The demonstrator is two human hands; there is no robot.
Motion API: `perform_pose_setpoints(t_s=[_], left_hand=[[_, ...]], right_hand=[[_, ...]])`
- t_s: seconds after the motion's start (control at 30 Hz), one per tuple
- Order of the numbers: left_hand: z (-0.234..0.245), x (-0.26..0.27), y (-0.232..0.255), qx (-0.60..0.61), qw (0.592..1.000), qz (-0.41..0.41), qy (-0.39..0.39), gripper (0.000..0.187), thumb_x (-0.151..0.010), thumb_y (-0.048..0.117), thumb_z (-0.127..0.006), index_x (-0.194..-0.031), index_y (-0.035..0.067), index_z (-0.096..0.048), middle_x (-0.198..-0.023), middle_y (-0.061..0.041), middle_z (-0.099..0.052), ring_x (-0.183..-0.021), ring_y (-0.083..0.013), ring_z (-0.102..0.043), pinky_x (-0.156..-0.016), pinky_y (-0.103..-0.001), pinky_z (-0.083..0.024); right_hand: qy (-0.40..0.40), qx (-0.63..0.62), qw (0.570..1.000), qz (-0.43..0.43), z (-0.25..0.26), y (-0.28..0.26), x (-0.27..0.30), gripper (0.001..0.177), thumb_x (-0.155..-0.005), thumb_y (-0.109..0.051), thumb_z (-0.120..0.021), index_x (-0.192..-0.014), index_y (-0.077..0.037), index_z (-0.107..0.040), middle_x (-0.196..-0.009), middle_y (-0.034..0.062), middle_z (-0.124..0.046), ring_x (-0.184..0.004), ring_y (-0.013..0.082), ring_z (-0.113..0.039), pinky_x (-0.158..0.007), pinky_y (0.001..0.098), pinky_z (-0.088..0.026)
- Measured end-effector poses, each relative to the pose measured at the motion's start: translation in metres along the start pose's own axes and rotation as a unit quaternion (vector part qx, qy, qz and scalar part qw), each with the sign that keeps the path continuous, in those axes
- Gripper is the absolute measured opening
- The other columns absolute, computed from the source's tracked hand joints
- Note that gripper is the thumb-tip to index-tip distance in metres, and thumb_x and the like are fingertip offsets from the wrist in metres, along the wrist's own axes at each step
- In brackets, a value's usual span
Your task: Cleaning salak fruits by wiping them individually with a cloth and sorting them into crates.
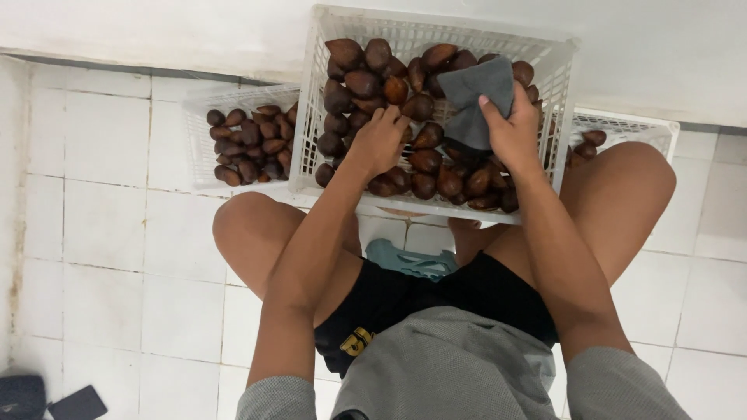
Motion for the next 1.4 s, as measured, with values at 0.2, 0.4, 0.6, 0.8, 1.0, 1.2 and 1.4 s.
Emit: perform_pose_setpoints(t_s=[0.2, 0.4, 0.6, 0.8, 1.0, 1.2, 1.4], left_hand=[[-0.024, 0.002, -0.017, -0.045, 0.994, 0.053, -0.085, 0.051, -0.088, 0.006, -0.071, -0.136, -0.002, -0.054, -0.135, -0.026, -0.040, -0.124, -0.0458, -0.049, -0.092, -0.047, -0.058], [-0.033, -0.008, -0.025, -0.073, 0.992, 0.037, -0.096, 0.051, -0.085, -0.001, -0.073, -0.132, -0.002, -0.055, -0.130, -0.028, -0.049, -0.123, -0.0457, -0.054, -0.086, -0.046, -0.063], [0.023, -0.010, 0.002, 0.265, 0.962, 0.061, 0.000, 0.038, -0.100, 0.006, -0.058, -0.137, -0.001, -0.056, -0.126, -0.025, -0.058, -0.122, -0.0428, -0.058, -0.102, -0.048, -0.055], [0.043, -0.005, 0.024, 0.549, 0.826, 0.092, 0.095, 0.032, -0.102, 0.012, -0.069, -0.132, 0.005, -0.062, -0.125, -0.019, -0.062, -0.116, -0.0291, -0.062, -0.097, -0.042, -0.059], [0.029, 0.010, 0.030, 0.651, 0.733, 0.148, 0.129, 0.027, -0.100, 0.004, -0.059, -0.125, 0.000, -0.054, -0.120, -0.016, -0.056, -0.114, -0.0260, -0.059, -0.100, -0.046, -0.058], [0.110, 0.018, 0.091, 0.346, 0.906, -0.109, 0.216, 0.012, -0.101, 0.002, -0.062, -0.105, 0.004, -0.051, -0.098, -0.010, -0.046, -0.092, -0.0288, -0.056, -0.087, -0.040, -0.054], [0.119, 0.023, 0.115, 0.196, 0.940, -0.205, 0.187, 0.019, -0.100, -0.001, -0.062, -0.119, -0.002, -0.061, -0.119, -0.013, -0.057, -0.120, -0.0329, -0.060, -0.106, -0.044, -0.050]], right_hand=[[-0.011, -0.015, 0.999, -0.030, 0.000, 0.005, 0.000, 0.025, -0.112, -0.020, -0.064, -0.131, -0.004, -0.061, -0.119, 0.0209, -0.066, -0.115, 0.0339, -0.061, -0.098, 0.0526, -0.047], [-0.012, -0.027, 0.999, -0.045, 0.002, 0.009, -0.001, 0.027, -0.113, -0.022, -0.063, -0.134, -0.005, -0.060, -0.121, 0.0181, -0.066, -0.116, 0.0305, -0.061, -0.099, 0.0501, -0.048], [0.036, -0.068, 0.996, -0.048, 0.012, -0.010, 0.002, 0.024, -0.113, -0.017, -0.061, -0.132, -0.004, -0.060, -0.123, 0.0158, -0.066, -0.117, 0.0280, -0.059, -0.103, 0.0502, -0.046], [0.037, -0.090, 0.993, -0.059, -0.002, -0.013, 0.011, 0.030, -0.108, -0.020, -0.067, -0.133, -0.005, -0.059, -0.125, 0.0164, -0.064, -0.123, 0.0290, -0.056, -0.108, 0.0512, -0.042], [-0.130, -0.073, 0.964, 0.222, -0.046, -0.088, 0.034, 0.050, -0.108, -0.036, -0.058, -0.147, -0.005, -0.053, -0.164, 0.0222, -0.033, -0.151, 0.0412, -0.030, -0.123, 0.0599, -0.021], [-0.107, -0.169, 0.975, -0.092, -0.053, -0.034, 0.026, 0.060, -0.114, -0.046, -0.044, -0.154, -0.002, -0.044, -0.157, 0.0246, -0.042, -0.146, 0.0380, -0.039, -0.123, 0.0558, -0.027], [-0.076, -0.477, 0.788, -0.383, -0.075, 0.038, 0.040, 0.062, -0.096, -0.057, -0.068, -0.133, -0.008, -0.065, -0.134, 0.0158, -0.065, -0.122, 0.0287, -0.064, -0.105, 0.0522, -0.051]])
Point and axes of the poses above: each hand's wrist, its own x-axis away from the middle knuckle, its own z-axis out of the back of the hand, y = z × x, the point moved 9 cm from there along -x, towards the middle knuckle
